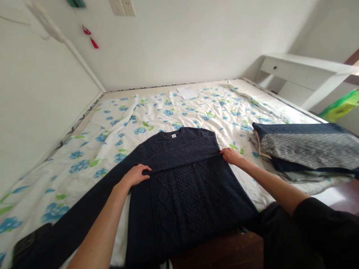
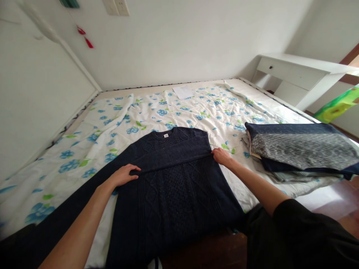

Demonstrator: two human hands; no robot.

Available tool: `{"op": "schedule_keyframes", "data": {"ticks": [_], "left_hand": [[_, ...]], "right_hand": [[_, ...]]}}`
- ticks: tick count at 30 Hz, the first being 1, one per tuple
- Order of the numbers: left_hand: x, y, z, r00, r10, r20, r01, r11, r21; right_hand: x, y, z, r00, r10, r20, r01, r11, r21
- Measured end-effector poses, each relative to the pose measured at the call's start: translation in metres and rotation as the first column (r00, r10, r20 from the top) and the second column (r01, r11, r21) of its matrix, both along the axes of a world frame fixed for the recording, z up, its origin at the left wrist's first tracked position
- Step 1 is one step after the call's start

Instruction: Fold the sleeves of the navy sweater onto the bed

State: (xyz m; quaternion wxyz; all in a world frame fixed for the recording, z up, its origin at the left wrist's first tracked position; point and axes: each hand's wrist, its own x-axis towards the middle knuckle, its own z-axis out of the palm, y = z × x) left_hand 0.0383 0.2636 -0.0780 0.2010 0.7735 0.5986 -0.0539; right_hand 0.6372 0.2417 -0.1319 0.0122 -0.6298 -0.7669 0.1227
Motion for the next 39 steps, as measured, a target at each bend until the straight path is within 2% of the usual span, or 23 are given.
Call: {"op": "schedule_keyframes", "data": {"ticks": [4,6,8,10,13,15,17,20,23,25,31,39], "left_hand": [[0.002,0.001,0.0,1.0,0.016,0.015,-0.015,0.999,-0.032],[0.004,0.0,0.0,1.0,0.024,0.018,-0.024,0.999,-0.036],[0.005,0.0,0.001,1.0,0.026,0.006,-0.026,0.999,-0.029],[0.007,-0.002,0.002,1.0,0.022,-0.012,-0.023,0.999,-0.023],[0.008,-0.003,0.004,1.0,0.0,-0.03,-0.001,1.0,-0.022],[0.008,-0.004,0.005,0.999,-0.018,-0.041,0.017,1.0,-0.026],[0.008,-0.005,0.005,0.998,-0.025,-0.053,0.023,0.999,-0.034],[0.007,-0.006,0.004,0.997,-0.018,-0.07,0.016,0.999,-0.042],[0.006,-0.008,0.004,0.998,-0.02,-0.058,0.018,0.999,-0.043],[0.005,-0.01,0.005,0.998,-0.024,-0.054,0.021,0.999,-0.046],[0.004,-0.015,0.008,0.997,-0.007,-0.078,0.0,0.996,-0.09],[-0.003,-0.018,0.002,0.997,-0.053,-0.047,0.045,0.989,-0.144]], "right_hand": [[-0.004,-0.001,0.0,0.997,-0.055,-0.059,0.053,0.998,-0.039],[-0.003,0.004,0.001,0.981,-0.154,-0.116,0.15,0.988,-0.046],[-0.002,0.015,0.002,0.947,-0.276,-0.163,0.277,0.961,-0.017],[-0.006,0.031,0.003,0.919,-0.33,-0.217,0.352,0.933,0.071],[-0.027,0.062,0.001,0.909,-0.269,-0.318,0.349,0.909,0.23],[-0.049,0.08,-0.004,0.906,-0.224,-0.359,0.332,0.902,0.276],[-0.072,0.091,-0.014,0.904,-0.22,-0.367,0.326,0.91,0.258],[-0.095,0.09,-0.037,0.908,-0.233,-0.348,0.309,0.934,0.18],[-0.1,0.077,-0.061,0.918,-0.228,-0.326,0.291,0.943,0.159],[-0.098,0.072,-0.07,0.921,-0.256,-0.293,0.31,0.938,0.157],[-0.092,0.09,-0.066,0.912,-0.358,-0.202,0.371,0.928,0.029],[-0.08,0.093,-0.072,0.924,-0.319,-0.212,0.34,0.938,0.07]]}}
